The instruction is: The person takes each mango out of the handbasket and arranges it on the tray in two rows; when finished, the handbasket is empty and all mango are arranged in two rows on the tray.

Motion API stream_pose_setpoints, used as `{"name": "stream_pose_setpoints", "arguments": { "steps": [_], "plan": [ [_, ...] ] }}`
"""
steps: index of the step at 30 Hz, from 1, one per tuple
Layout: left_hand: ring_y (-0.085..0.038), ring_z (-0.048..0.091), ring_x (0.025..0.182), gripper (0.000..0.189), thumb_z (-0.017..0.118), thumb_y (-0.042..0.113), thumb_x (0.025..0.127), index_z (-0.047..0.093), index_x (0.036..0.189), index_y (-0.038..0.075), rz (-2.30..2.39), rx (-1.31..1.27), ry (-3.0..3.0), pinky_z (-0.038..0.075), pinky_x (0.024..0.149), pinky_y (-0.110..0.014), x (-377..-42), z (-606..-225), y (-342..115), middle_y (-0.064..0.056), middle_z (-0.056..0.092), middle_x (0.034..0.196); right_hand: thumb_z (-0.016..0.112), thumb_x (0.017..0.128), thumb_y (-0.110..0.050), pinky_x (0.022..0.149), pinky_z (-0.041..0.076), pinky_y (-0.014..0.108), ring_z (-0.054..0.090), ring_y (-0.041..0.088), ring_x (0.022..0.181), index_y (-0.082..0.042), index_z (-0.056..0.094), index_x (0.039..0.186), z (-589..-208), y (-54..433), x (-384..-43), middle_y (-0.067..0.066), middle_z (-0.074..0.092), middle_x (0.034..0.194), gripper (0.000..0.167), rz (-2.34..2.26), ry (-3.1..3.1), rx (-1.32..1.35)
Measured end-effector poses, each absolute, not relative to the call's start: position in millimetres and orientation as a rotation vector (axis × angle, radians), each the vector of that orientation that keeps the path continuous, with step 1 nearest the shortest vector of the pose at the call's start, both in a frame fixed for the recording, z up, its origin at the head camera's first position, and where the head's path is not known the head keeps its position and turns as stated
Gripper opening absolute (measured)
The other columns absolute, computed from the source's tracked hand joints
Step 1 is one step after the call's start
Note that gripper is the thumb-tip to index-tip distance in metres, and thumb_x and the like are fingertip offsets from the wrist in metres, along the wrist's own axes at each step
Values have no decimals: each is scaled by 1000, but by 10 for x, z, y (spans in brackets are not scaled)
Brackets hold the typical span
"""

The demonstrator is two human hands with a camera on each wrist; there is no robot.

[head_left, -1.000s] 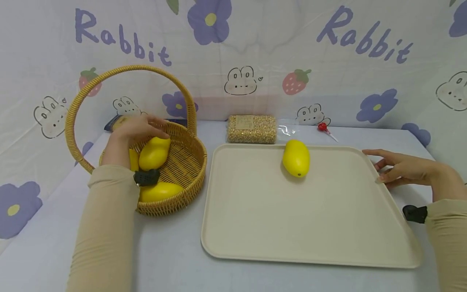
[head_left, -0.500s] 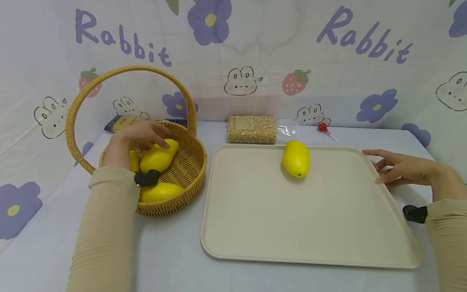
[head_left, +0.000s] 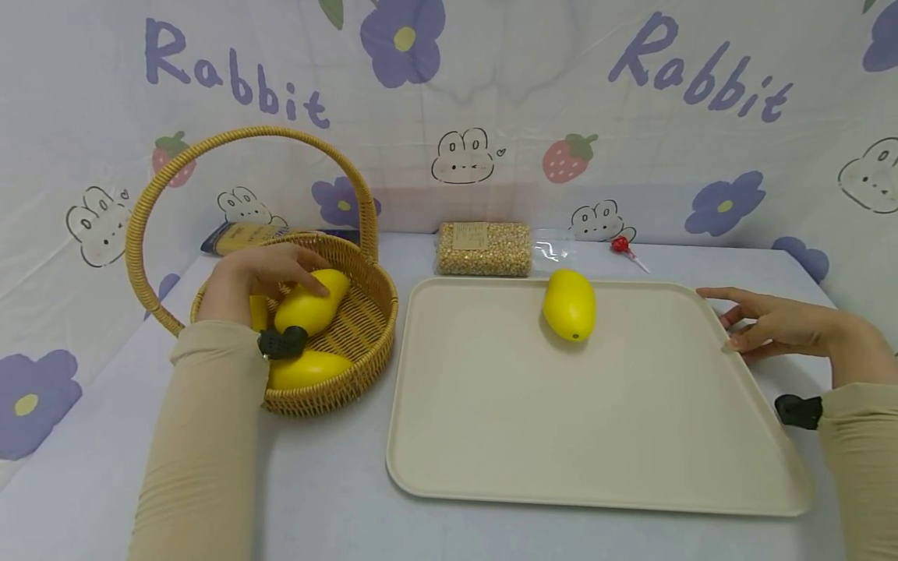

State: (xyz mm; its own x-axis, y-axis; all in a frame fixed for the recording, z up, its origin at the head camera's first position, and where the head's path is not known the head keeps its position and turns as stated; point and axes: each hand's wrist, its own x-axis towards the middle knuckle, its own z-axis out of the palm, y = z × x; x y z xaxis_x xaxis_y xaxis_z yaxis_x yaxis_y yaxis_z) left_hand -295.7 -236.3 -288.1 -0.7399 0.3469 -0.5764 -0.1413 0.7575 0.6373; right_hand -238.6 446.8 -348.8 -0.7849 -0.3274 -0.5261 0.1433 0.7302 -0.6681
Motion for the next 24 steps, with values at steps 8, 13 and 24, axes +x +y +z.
{"name": "stream_pose_setpoints", "arguments": {
  "steps": [8, 13, 24],
  "plan": [
    [-37, 35, 140, 78, 65, 34, 94, 24, 156, 7, 870, 139, 2176, 41, 114, -54, -2968, -2913, -2355, -19, 25, 159, 67, 91, -17, 86, 56, 26, 56, 5, 101, -35, 4, 158, -3498, 4470, -2392, 20, 35, 137, 94, -947, 2289, -127],
    [-38, 33, 143, 85, 65, 39, 93, 18, 157, 8, 832, 129, 2164, 37, 117, -56, -2954, -2912, -2340, -20, 23, 159, 68, 91, -18, 86, 56, 26, 57, 6, 101, -33, 3, 159, -3497, 4467, -2395, 21, 35, 138, 95, -945, 2289, -130],
    [-38, 39, 138, 89, 68, 38, 90, 18, 156, 5, 743, 188, 2217, 45, 110, -55, -2927, -2842, -2295, -21, 26, 158, 69, 90, -20, 88, 56, 28, 57, 8, 103, -25, 2, 159, -3495, 4474, -2396, 24, 33, 139, 97, -933, 2294, -139]
  ]
}}
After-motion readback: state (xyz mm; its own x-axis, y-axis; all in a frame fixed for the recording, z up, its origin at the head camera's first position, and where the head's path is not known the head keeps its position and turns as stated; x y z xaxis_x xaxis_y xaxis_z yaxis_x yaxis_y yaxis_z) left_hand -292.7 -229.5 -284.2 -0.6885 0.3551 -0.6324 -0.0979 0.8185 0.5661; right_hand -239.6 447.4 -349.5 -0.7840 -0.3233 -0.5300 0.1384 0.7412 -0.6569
